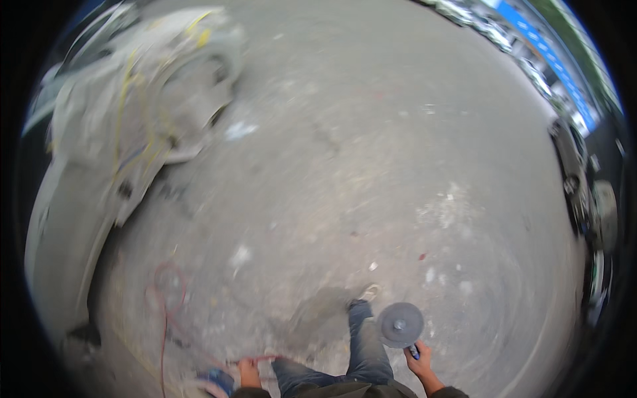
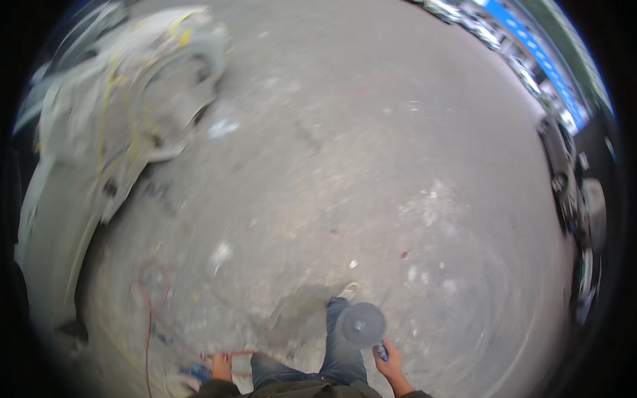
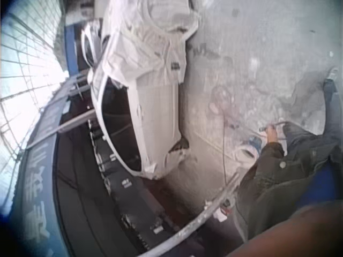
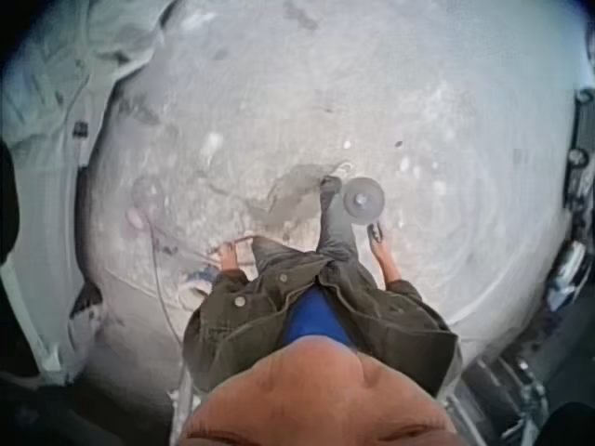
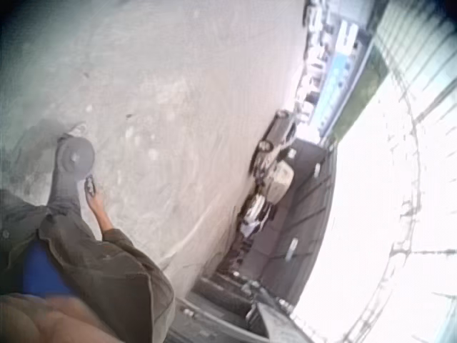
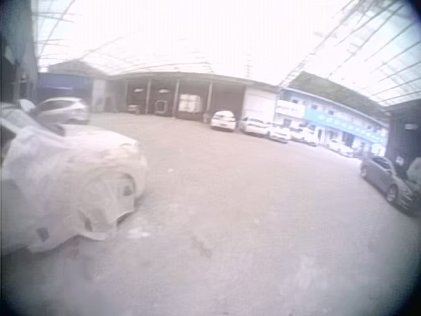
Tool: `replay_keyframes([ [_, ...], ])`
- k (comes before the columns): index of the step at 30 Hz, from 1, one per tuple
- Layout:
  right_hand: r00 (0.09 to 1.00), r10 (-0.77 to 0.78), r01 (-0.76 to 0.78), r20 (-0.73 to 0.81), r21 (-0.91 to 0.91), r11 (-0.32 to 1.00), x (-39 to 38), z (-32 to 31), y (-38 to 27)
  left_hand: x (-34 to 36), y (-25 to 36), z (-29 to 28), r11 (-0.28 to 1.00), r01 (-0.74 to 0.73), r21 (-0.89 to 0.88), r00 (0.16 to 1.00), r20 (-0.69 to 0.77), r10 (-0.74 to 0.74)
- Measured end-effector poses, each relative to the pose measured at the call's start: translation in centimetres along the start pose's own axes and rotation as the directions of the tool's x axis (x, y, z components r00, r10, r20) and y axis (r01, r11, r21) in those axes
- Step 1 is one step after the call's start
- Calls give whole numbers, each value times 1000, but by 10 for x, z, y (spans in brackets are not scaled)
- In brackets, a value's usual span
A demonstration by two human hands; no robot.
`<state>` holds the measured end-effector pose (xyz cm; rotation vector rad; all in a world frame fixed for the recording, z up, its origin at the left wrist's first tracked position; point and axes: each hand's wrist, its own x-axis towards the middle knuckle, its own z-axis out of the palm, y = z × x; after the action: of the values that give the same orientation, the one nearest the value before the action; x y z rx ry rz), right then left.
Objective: The person opens a paint can, pours paint into a clear plastic cup, and stirs it with a metal rod. They then attach the cup to a spray gun and walk toward a white car in a garage.
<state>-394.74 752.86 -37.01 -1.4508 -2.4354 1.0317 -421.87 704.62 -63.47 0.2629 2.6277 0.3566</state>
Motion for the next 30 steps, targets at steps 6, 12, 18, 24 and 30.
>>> replay_keyframes([
  [6, 995, -28, 40, -99, 120, 992, 144, -137, 53, 59, 265, -34, 976, 39, -213, 980, -184, -79],
  [12, 959, 78, -3, -272, 268, 963, 226, -255, 91, 144, 472, -35, 972, -159, -172, 985, -101, 143],
  [18, 862, 204, -70, -465, 289, 955, 279, -323, 129, 207, 598, -12, 925, -243, -294, 969, -29, 245],
  [24, 769, 368, -155, -523, 406, 901, 322, -345, 162, 230, 740, -14, 906, -420, 54, 894, 193, 403],
  [30, 710, 426, -164, -561, 457, 874, 433, -376, 197, 273, 900, 3, 797, -571, 199, 778, 440, 448],
])
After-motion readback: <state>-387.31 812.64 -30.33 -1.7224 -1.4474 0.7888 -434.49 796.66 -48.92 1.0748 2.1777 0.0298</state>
